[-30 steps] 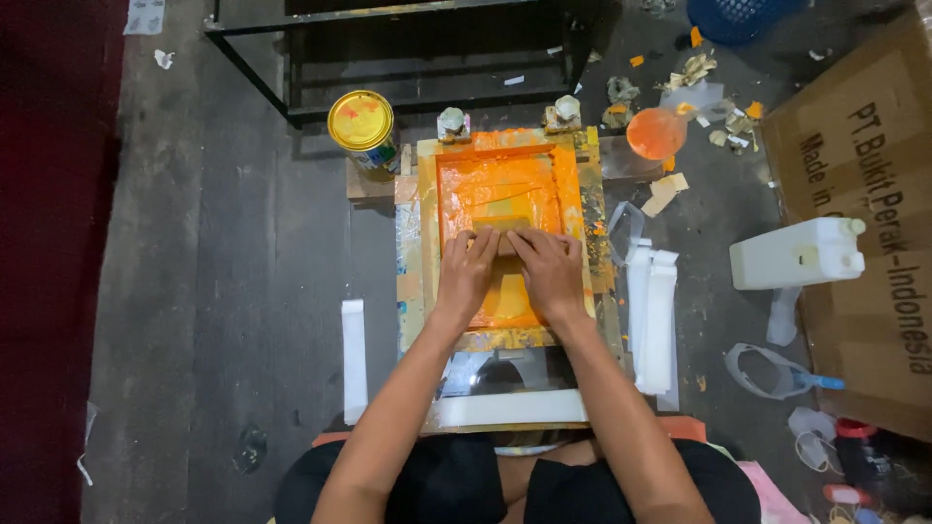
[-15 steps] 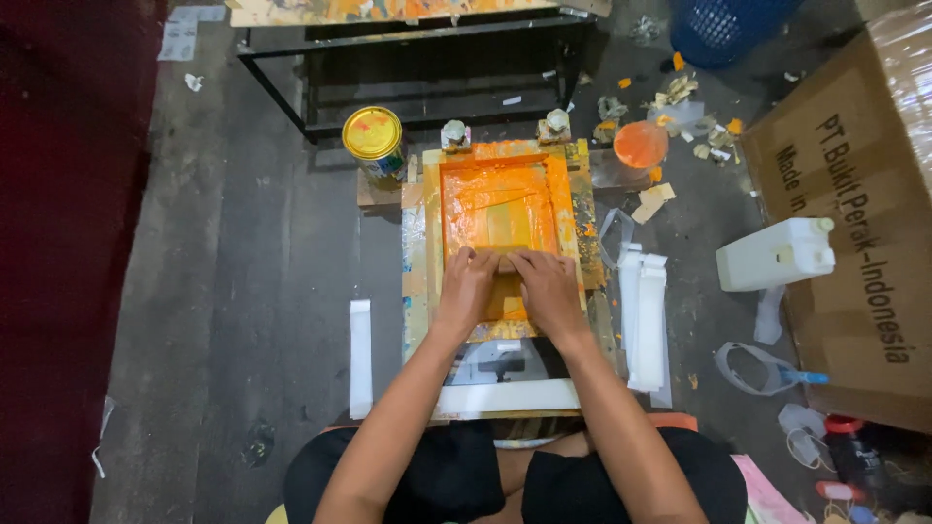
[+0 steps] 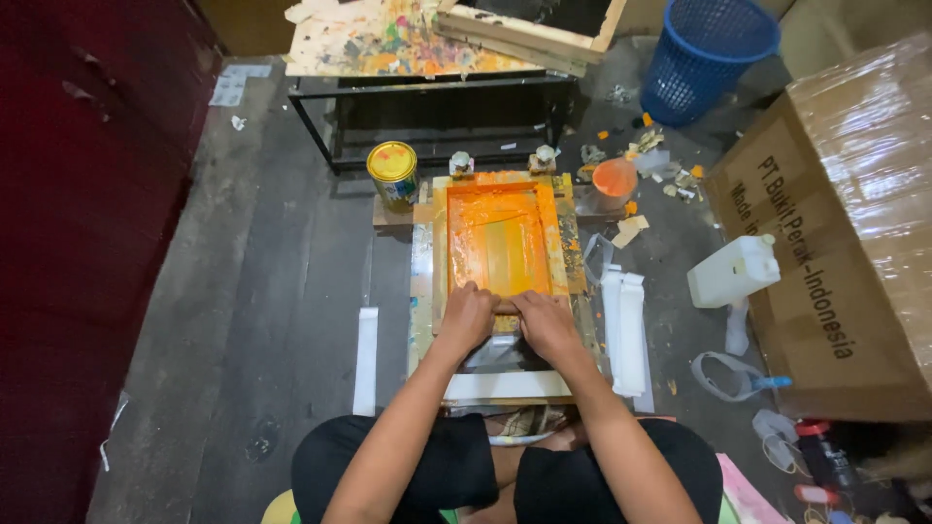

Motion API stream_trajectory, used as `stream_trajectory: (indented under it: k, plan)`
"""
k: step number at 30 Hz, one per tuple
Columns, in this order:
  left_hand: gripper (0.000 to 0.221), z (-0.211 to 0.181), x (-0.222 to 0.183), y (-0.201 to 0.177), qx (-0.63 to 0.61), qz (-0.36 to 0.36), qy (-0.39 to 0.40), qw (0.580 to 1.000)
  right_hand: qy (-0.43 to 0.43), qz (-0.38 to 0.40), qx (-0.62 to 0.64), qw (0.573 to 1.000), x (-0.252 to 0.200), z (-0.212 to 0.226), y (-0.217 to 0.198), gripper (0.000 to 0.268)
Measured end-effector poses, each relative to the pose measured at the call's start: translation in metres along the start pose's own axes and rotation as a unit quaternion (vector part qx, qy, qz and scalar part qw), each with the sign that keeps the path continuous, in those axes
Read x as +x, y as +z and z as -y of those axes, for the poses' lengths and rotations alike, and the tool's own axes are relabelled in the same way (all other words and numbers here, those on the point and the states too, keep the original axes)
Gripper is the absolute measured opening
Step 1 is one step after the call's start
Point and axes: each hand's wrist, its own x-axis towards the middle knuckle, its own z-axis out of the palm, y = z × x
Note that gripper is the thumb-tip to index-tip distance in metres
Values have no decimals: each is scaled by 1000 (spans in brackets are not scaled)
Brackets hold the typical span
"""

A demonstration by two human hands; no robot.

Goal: Preparing a screen printing frame with tape and using a squeegee to spread orange ink across the mesh.

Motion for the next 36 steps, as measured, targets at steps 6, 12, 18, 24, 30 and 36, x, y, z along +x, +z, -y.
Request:
stream_trajectory:
  k: [6,12,18,24,30,36]
  plan:
    - [12,-8,-6,0,35,84,-27,995,1,22,-31,999,-19,10,-5,35]
    - [23,-29,-21,-2,30,14,-71,997,0,15,-41,999,-24,9,0,36]
    - [20,-68,-67,-58,74,-91,-5,993,-34,-19,-70,997,-42,21,5,42]
    - [27,-81,-84,-39,164,-228,28,959,-76,-141,-160,974,-53,23,34,41]
    - [34,-80,-83,-25,169,-218,12,961,-89,-179,-160,967,-55,24,37,40]
    - [38,-80,-84,-17,155,-205,0,966,-102,-221,-184,952,-55,23,48,45]
